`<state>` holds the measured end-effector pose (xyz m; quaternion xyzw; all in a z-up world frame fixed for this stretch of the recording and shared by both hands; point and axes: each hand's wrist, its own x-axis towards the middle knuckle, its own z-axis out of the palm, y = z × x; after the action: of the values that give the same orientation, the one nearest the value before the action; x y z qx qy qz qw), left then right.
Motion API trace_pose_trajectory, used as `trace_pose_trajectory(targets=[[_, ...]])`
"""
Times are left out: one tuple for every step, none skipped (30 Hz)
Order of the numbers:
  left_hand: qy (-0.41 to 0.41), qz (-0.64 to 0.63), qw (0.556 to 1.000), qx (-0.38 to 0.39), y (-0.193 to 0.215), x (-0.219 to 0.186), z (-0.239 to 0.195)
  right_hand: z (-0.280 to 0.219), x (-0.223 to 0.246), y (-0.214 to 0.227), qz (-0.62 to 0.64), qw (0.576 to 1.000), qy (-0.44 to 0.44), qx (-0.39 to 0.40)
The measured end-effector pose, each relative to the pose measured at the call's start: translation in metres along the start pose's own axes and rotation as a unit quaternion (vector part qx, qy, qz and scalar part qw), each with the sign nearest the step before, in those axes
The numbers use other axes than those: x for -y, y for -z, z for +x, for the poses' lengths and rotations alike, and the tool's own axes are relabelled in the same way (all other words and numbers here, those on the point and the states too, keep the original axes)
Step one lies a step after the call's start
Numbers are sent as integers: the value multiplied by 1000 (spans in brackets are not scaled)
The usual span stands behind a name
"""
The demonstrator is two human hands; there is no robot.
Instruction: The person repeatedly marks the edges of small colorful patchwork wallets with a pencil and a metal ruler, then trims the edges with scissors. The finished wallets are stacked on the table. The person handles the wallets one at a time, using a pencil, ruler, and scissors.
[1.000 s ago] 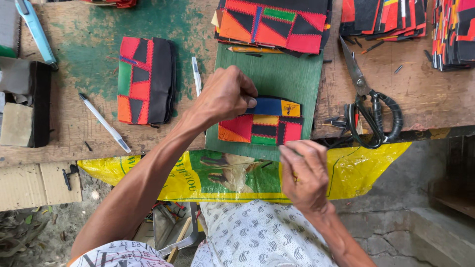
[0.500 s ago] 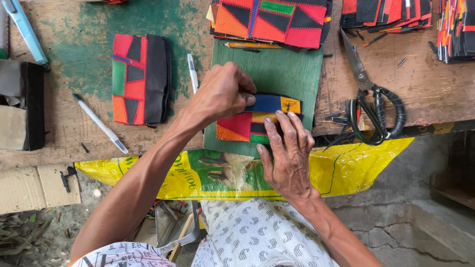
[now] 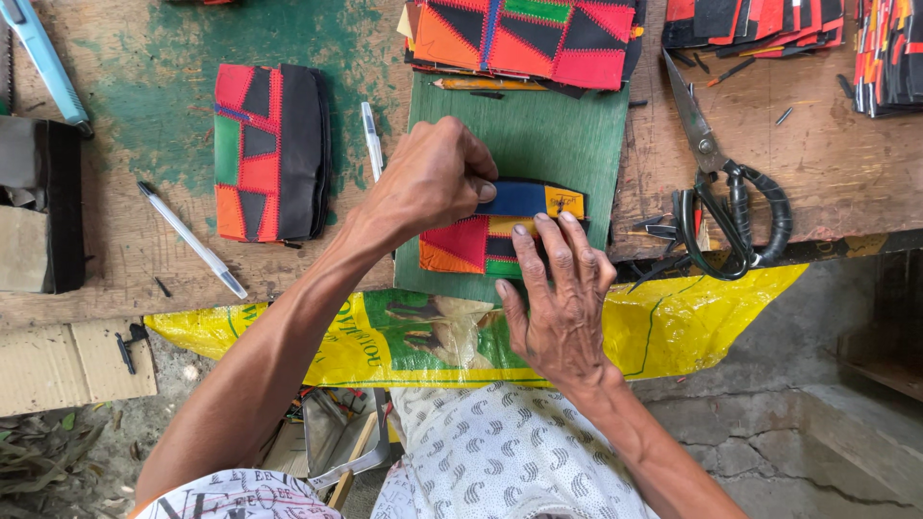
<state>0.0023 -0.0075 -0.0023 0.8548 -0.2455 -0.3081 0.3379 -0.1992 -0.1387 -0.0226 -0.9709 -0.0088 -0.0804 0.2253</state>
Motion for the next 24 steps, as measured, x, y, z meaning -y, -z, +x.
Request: trace_pose_trajectory(targets=[[2,-1,1000,5,1,0,0,0,1,0,-7,1000,3,2],[3,-3,1000,11,2,-1,0,1,2,-1,-14,1000,6,4],[-5,4,1000,20,5,-1,0,2,3,-1,-22,1000,9,5],[-12,10,999,29,8,-2,1,2,3,-2,-29,1000,10,6],[-19,16,999,39,13,-1,1,3,4,-1,-35,999,11,7],[-26,11,998,51,18,0,2,4,4,-2,-40,999,13,8],[-33,6,998,62,23,2,3,4,3,-1,-53,999,10,9],[-34,3,997,71,30,6,1,5,4,-2,-59,998,12,10],[-44,10,996,78,34,9,1,5,5,-2,-65,998,13,11],[-52,18,995,83,38,13,1,6,6,-3,-66,998,14,11],[-59,25,994,89,41,17,0,7,7,-3,-66,998,15,10],[-67,28,994,84,39,20,3,6,6,-3,-70,997,14,10],[-76,32,993,80,38,23,4,6,6,-3,-73,997,15,10],[-87,34,993,76,36,26,6,6,6,-4,-78,997,15,10],[-84,27,994,70,35,28,7,6,6,-5,-83,996,15,10],[-82,19,994,65,33,30,8,6,6,-5,-83,996,15,11],[-80,11,995,60,32,31,8,6,6,-6,-83,996,15,12],[-84,18,995,54,32,31,9,6,6,-6,-84,996,14,12],[-89,24,995,48,31,31,9,6,6,-6,-87,996,14,12],[-93,31,994,43,31,32,8,6,6,-6,-90,996,13,12],[-104,41,993,37,30,32,7,6,7,-6,-93,996,13,13],[-116,51,991,32,29,32,7,5,7,-6,-91,996,13,14],[-129,61,989,27,29,32,7,5,7,-6,-90,996,12,14],[-123,55,990,31,28,31,8,5,7,-6,-89,996,12,15]])
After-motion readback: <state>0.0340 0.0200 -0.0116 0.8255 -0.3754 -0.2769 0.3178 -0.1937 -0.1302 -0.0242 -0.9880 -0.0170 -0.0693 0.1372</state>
